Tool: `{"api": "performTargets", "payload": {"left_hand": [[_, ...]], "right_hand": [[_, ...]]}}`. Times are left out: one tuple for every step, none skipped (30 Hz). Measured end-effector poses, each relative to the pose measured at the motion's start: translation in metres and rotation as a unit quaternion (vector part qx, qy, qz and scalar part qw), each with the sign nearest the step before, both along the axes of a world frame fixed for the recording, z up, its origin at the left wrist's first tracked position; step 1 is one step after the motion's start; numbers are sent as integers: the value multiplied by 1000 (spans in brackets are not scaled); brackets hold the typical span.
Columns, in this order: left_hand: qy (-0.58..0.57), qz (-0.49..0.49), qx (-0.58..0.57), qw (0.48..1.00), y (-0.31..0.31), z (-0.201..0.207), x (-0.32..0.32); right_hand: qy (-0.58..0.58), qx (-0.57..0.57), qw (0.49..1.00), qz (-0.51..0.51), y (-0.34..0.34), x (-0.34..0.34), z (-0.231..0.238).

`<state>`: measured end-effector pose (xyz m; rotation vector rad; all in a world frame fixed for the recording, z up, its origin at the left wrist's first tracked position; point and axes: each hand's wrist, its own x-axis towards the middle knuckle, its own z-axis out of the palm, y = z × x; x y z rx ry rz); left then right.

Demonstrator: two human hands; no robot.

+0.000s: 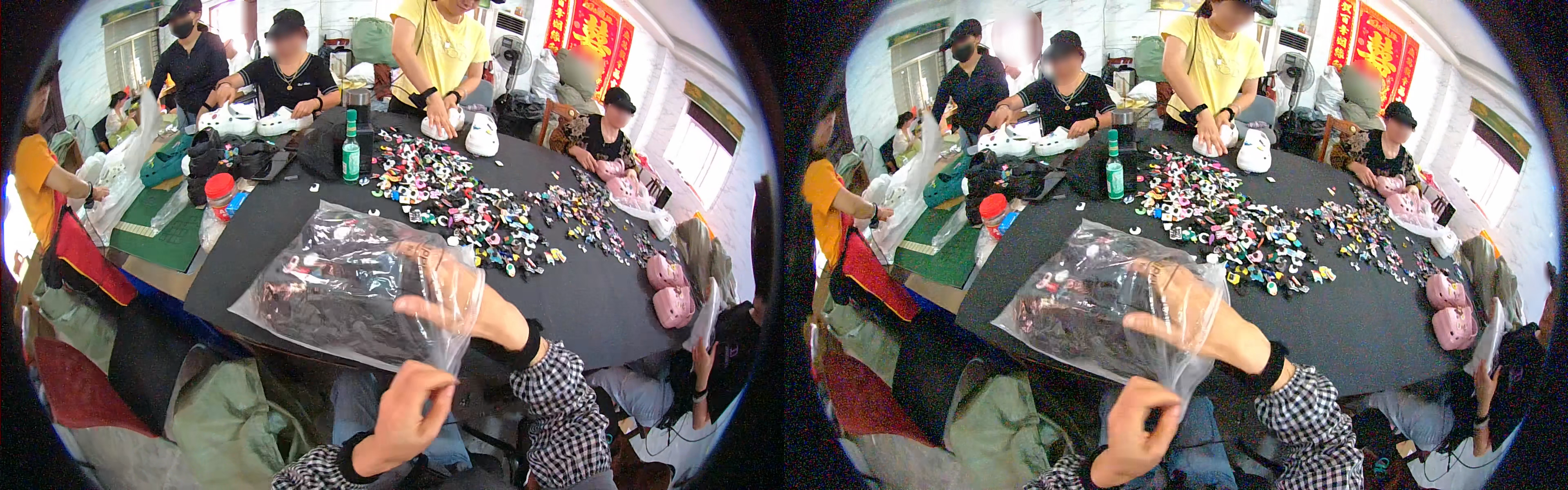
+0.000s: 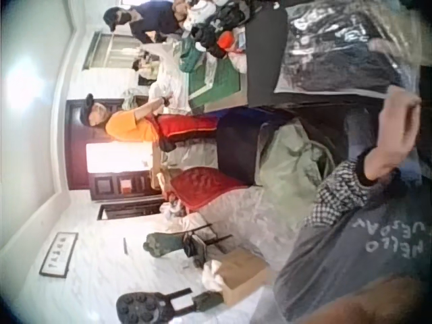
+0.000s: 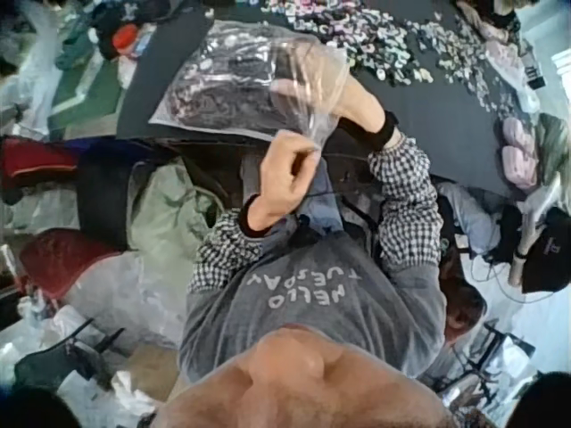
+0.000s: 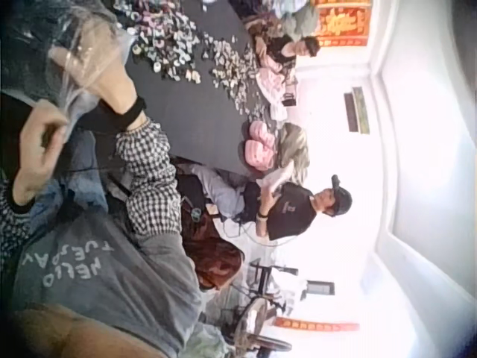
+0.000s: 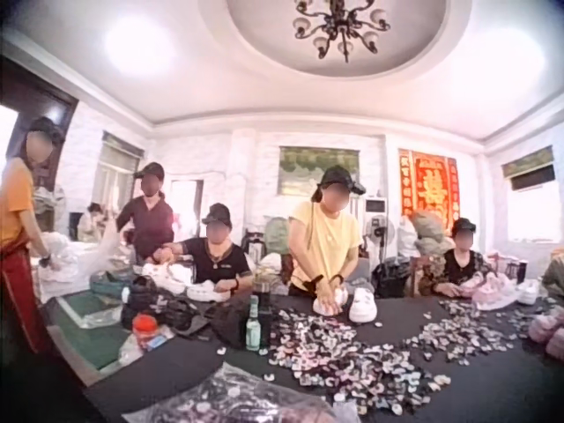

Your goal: Attaching decorative charms to rubber clogs at an assembly table.

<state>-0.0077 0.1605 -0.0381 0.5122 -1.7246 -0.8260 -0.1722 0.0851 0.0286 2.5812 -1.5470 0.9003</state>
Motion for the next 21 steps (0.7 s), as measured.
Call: {"api": "performTargets", "payload": {"left_hand": [[-23, -15, -11, 1000, -1, 0, -2], [-37, -37, 35, 998, -1, -2, -3], [-35, -37, 34, 998, -2, -1, -1], [-39, -51, 53, 997, -4, 0, 3], [-44, -66, 71, 994, -6, 1, 7], [-39, -50, 53, 997, -8, -3, 19], [-37, -30, 55, 997, -10, -7, 28], [-55, 0, 36, 998, -17, -13, 41], [-72, 31, 17, 997, -24, -20, 53], [-38, 59, 62, 996, -27, -27, 62], [-4, 87, 106, 991, -29, -33, 70], [6, 121, 111, 986, -33, -33, 78], [15, 156, 116, 981, -36, -34, 87], [26, 189, 99, 977, -42, -39, 95], [46, 215, 127, 967, -43, -40, 103], [53, 232, 119, 964, -50, -44, 110], [60, 250, 112, 960, -56, -47, 117], [50, 267, 129, 954, -60, -47, 120], [37, 292, 148, 944, -62, -46, 127], [45, 283, 126, 950, -70, -55, 134], [41, 294, 129, 946, -70, -58, 142]], "right_hand": [[-55, 95, 994, -3, -6, 1, 3], [-43, 83, 995, 28, -10, 2, 11], [0, 92, 995, 28, -16, -2, 11], [7, 83, 995, 46, -21, -6, 8], [13, 73, 995, 64, -24, -9, 6], [11, 72, 995, 69, -27, -6, 7], [57, 68, 992, 87, -28, -6, 8], [102, 63, 987, 106, -28, -6, 10], [103, 64, 987, 106, -27, -8, 14], [122, 101, 979, 130, -25, -10, 18], [140, 138, 969, 152, -24, -13, 20], [139, 119, 973, 140, -22, -16, 14], [138, 118, 973, 143, -19, -14, 6], [133, 68, 982, 114, -15, -12, -2], [126, 18, 988, 86, -12, -8, -9], [131, 2, 988, 87, -6, -9, -8], [133, -1, 988, 81, 0, -13, -11], [158, -13, 984, 83, 6, -20, -17], [180, -24, 979, 92, 9, -24, -21], [191, -65, 975, 91, 16, -29, -18], [155, -57, 981, 103, 25, -24, -9]]}}
